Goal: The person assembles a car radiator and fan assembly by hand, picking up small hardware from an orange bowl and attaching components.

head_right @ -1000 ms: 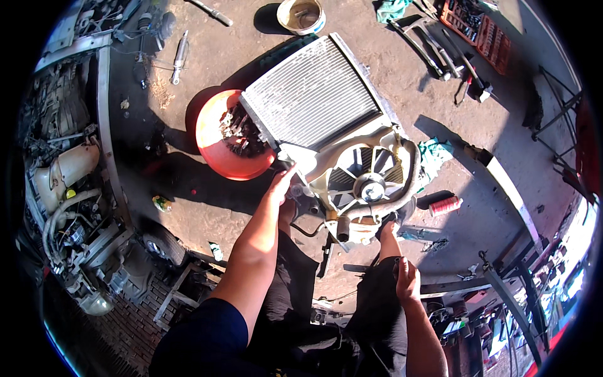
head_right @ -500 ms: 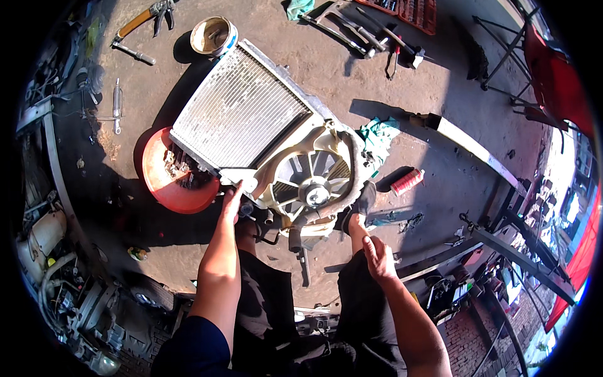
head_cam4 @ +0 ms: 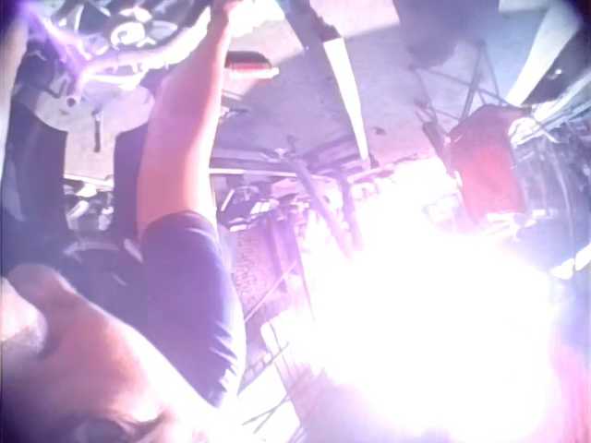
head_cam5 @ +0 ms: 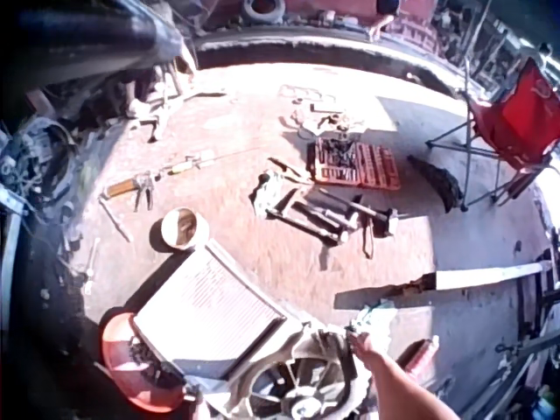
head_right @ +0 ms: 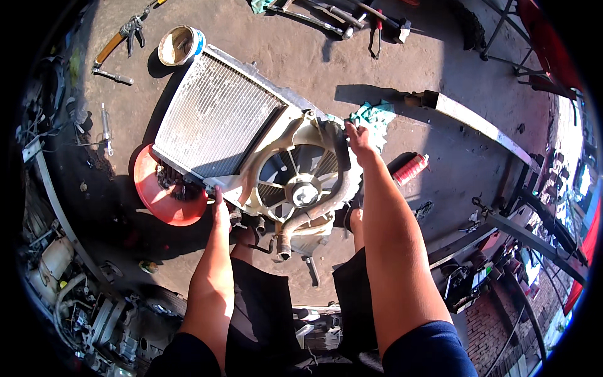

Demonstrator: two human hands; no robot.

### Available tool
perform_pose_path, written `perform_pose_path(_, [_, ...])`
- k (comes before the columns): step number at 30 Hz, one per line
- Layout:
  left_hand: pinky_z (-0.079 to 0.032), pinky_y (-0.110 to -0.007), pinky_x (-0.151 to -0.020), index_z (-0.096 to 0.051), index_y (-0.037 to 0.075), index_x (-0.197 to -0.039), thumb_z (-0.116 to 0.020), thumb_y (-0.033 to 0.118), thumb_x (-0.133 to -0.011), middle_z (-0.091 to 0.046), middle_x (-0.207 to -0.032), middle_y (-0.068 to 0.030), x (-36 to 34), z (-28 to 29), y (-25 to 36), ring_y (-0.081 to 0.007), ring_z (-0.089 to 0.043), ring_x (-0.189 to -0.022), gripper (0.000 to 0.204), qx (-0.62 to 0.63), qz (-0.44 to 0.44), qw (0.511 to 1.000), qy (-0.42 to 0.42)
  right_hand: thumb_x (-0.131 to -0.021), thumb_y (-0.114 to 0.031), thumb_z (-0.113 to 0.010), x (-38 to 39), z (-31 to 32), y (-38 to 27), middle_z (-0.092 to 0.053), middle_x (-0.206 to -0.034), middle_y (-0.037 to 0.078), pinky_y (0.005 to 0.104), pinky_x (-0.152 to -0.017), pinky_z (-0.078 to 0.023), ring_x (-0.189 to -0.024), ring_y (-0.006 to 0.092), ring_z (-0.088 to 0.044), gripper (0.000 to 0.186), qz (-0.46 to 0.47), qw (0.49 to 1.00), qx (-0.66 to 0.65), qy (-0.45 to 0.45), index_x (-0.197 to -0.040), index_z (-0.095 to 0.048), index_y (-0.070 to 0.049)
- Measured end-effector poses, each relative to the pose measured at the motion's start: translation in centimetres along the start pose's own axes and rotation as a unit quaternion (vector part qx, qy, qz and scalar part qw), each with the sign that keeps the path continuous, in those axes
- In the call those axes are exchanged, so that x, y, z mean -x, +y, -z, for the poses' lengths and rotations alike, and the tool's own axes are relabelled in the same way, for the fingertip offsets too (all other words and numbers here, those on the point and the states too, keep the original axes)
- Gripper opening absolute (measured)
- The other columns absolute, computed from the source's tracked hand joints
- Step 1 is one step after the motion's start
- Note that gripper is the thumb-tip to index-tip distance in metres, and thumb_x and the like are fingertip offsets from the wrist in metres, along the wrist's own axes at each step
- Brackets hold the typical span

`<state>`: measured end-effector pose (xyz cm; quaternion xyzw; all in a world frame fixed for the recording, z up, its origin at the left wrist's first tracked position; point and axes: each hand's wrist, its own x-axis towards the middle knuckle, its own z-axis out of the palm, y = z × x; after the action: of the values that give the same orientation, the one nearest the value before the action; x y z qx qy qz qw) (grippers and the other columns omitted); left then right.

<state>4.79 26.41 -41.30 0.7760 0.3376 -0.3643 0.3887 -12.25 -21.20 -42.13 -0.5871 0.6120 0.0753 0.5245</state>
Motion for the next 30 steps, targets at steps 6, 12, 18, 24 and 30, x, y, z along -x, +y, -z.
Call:
perform_pose_path(6, [-0.040,-0.041,-0.114,-0.048,-0.007,-0.152,-0.057,0.083,-0.088,-0.054,-0.153,-0.0192,1.4,2.0,1.3,-0.0298,-0.054,-0.136,0.111,-0.005,0.024,0.999,0.044,-0.100,-0.046,-0.067,1.1,-2.9,-2.4,-0.075,-0.100,0.018,0.0444,-0.081,-0.053,-0.092,0.0280,-0.071,0.052,0.004,0.979,0.203,-0.021,-0.109,-0.071,0.006])
perform_pose_path(12, [-0.039,-0.040,-0.114,-0.041,-0.005,-0.157,-0.053,0.081,-0.093,-0.053,-0.154,-0.0200,0.0,0.0,1.5,-0.0304,-0.053,-0.139,0.108,-0.031,0.044,0.998,-0.009,-0.095,-0.057,-0.064,-2.0,-0.4,0.6,-0.074,-0.104,0.028,0.0470,-0.088,-0.054,-0.097,0.0401,-0.072,0.067,0.031,0.986,0.155,-0.056,-0.113,-0.073,0.007])
perform_pose_path(18, [-0.036,-0.042,-0.117,-0.034,0.009,-0.162,-0.046,0.068,-0.104,-0.041,-0.163,-0.0096,-2.0,-0.3,3.3,-0.0253,-0.044,-0.145,0.083,-0.037,-0.124,0.990,-0.062,-0.096,-0.061,-0.061,-4.5,2.1,0.2,-0.071,-0.095,0.021,0.0461,-0.084,-0.055,-0.090,0.0318,-0.069,0.070,0.040,0.973,0.200,-0.110,-0.123,-0.070,0.002])
perform_pose_path(24, [-0.045,-0.041,-0.104,-0.055,0.001,-0.146,-0.044,0.069,-0.104,-0.060,-0.141,-0.0166,1.9,-5.3,7.9,-0.0293,-0.056,-0.126,0.081,-0.111,-0.151,0.981,-0.045,-0.101,-0.028,-0.057,-6.6,7.5,9.0,-0.068,-0.107,0.025,0.0468,-0.087,-0.054,-0.091,0.0405,-0.068,0.041,0.287,0.862,0.418,-0.020,-0.139,-0.063,-0.013])
perform_pose_path(30, [-0.047,-0.040,-0.100,-0.066,-0.006,-0.123,-0.048,0.077,-0.098,-0.067,-0.120,-0.0250,-3.2,-6.9,12.1,-0.0314,-0.063,-0.111,0.088,-0.222,-0.144,0.964,-0.032,-0.098,-0.021,-0.057,-8.2,8.1,11.9,-0.066,-0.107,0.025,0.0461,-0.087,-0.057,-0.096,0.0411,-0.069,0.051,0.108,0.939,0.326,-0.034,-0.149,-0.056,-0.021])
